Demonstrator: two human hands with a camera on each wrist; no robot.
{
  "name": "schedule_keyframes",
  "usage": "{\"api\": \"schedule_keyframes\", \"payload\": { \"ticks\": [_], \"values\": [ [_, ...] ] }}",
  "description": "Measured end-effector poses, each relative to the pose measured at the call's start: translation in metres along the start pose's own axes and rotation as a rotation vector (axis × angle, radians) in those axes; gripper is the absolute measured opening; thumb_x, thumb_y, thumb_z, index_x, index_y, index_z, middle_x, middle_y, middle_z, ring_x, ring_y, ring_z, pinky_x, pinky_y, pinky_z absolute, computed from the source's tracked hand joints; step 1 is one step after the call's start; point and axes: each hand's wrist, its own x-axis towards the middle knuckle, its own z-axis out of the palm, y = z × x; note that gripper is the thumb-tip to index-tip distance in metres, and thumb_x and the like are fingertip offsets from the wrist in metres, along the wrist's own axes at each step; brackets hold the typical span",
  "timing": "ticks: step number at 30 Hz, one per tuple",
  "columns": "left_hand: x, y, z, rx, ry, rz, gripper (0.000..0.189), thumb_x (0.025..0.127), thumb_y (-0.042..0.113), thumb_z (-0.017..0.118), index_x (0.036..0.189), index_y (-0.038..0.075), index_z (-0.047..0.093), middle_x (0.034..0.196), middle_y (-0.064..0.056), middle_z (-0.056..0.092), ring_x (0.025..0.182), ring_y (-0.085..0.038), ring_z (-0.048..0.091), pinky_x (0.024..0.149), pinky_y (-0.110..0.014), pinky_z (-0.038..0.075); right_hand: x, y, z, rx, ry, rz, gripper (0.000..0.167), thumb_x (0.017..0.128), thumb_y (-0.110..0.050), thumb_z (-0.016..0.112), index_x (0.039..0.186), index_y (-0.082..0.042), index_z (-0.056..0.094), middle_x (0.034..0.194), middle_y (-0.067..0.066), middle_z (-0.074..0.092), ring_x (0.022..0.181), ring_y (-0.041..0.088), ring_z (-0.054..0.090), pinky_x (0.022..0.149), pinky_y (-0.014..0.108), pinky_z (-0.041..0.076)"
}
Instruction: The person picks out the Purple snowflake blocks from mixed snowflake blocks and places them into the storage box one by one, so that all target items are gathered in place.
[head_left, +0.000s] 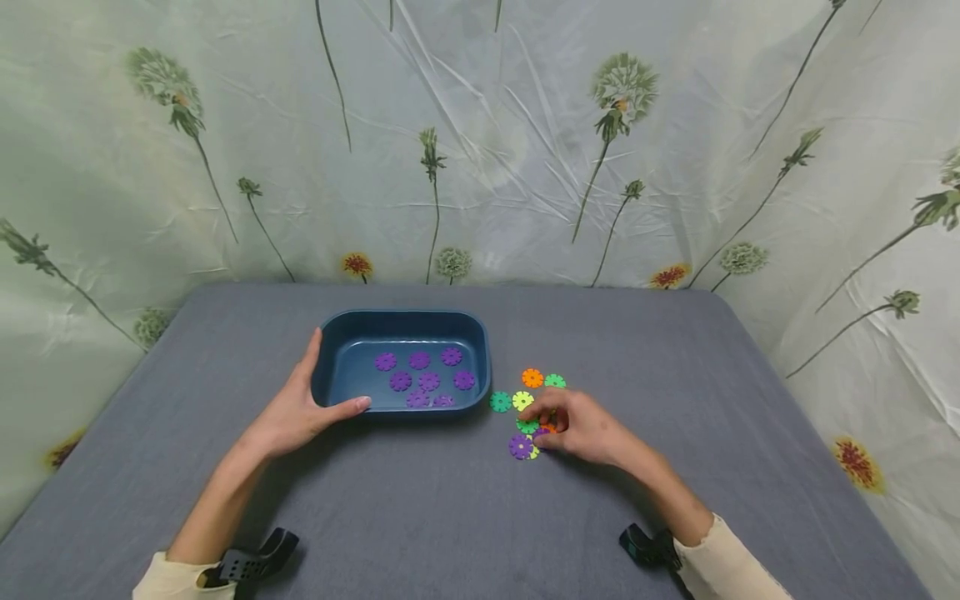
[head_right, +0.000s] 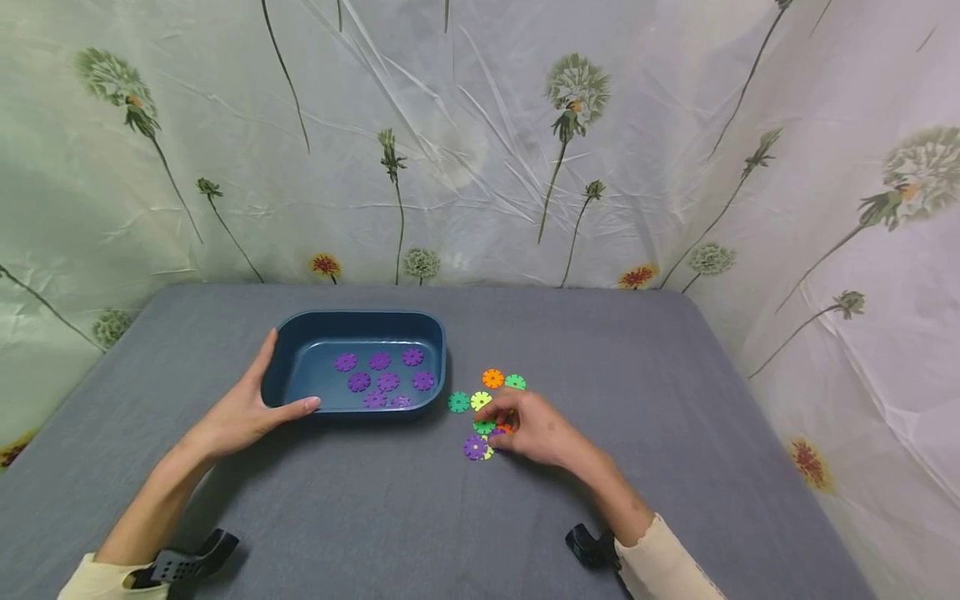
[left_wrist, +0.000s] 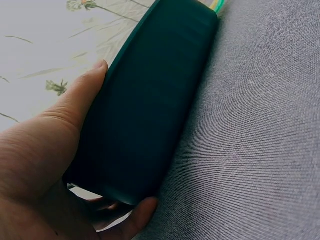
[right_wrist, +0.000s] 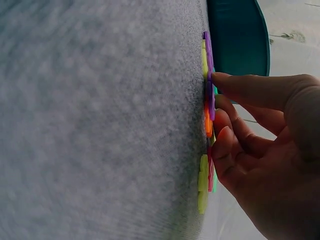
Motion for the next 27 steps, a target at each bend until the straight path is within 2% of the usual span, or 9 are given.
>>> {"api": "schedule_keyframes", "payload": {
  "ticks": [13, 21, 27],
  "values": [
    [-0.0006, -0.0013, -0.003, 0.005, -0.008, 0.024, 0.133, 0.086, 0.051, 0.082, 0.165, 0.022, -0.022, 0.176, -0.015, -0.013, 0.161, -0.051, 0.003, 0.12, -0.077, 0.017, -0.0015, -0.0016, 0.0003, -0.023, -0.017, -0.009, 0.023, 0.089, -0.009, 0.082, 0.111, -0.014, 0.079, 0.102, -0.002, 0.071, 0.075, 0.005, 0.051, 0.067, 0.02, 0.046],
    [-0.0005, 0.0014, -0.0027, 0.013, -0.011, 0.02, 0.134, 0.086, 0.051, 0.082, 0.165, 0.02, -0.022, 0.176, -0.018, -0.012, 0.16, -0.053, 0.004, 0.12, -0.078, 0.018, -0.0073, 0.0, -0.0066, -0.032, -0.074, 0.0, 0.034, 0.086, -0.008, 0.084, 0.118, -0.015, 0.075, 0.114, 0.001, 0.068, 0.094, 0.013, 0.057, 0.082, 0.024, 0.054],
    [-0.0008, 0.0002, -0.002, 0.005, -0.003, 0.025, 0.134, 0.086, 0.049, 0.082, 0.165, 0.02, -0.022, 0.176, -0.018, -0.012, 0.16, -0.053, 0.004, 0.12, -0.077, 0.017, -0.0077, 0.0025, -0.0082, -0.034, -0.065, -0.025, 0.03, 0.087, -0.005, 0.082, 0.116, -0.012, 0.075, 0.109, 0.001, 0.067, 0.09, 0.011, 0.057, 0.082, 0.024, 0.056]
  ]
}}
